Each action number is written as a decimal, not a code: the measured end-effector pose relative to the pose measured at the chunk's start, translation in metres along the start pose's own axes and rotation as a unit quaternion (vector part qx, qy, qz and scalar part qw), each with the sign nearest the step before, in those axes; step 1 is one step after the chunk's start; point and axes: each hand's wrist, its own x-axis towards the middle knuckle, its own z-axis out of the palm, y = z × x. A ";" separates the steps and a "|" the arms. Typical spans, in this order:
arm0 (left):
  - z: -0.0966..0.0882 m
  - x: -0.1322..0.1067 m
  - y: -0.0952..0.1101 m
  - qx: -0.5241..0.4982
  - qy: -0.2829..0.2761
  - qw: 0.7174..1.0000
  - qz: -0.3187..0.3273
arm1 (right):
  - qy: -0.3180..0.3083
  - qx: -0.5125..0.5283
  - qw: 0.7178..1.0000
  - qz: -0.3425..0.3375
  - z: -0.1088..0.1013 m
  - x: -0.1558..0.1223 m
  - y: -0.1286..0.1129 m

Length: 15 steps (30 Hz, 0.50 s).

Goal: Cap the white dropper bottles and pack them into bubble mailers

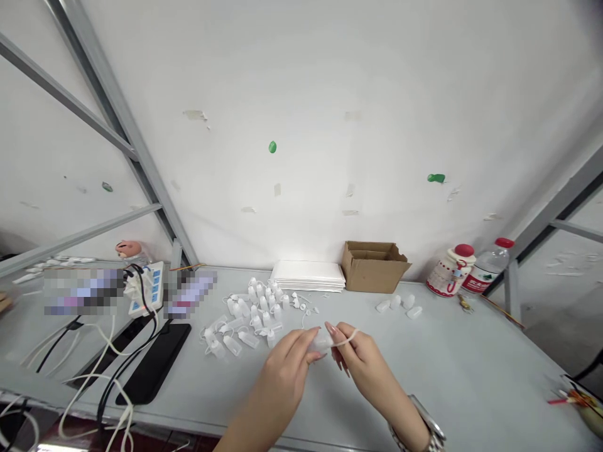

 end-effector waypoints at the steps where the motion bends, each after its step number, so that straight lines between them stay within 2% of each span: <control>1: 0.001 0.001 -0.001 0.006 0.015 1.000 0.010 | 0.002 0.030 0.999 0.018 0.002 0.002 0.003; 3: 0.000 0.002 0.000 0.006 0.044 0.999 -0.013 | 0.020 0.097 0.995 0.027 0.001 0.005 0.005; 6: -0.006 0.002 0.007 -0.010 0.106 0.990 -0.091 | 0.104 0.191 0.976 0.002 -0.010 0.004 0.000; 8: -0.012 0.001 0.013 -0.019 0.140 0.984 -0.112 | 0.154 0.239 0.959 -0.006 -0.016 0.001 -0.008; 11: -0.016 -0.002 0.020 -0.012 0.167 0.982 -0.086 | 0.184 0.287 0.940 -0.005 -0.017 -0.004 -0.022; 15: -0.015 -0.005 0.024 0.035 0.193 0.980 -0.027 | 0.186 0.334 0.924 -0.004 -0.007 -0.005 -0.034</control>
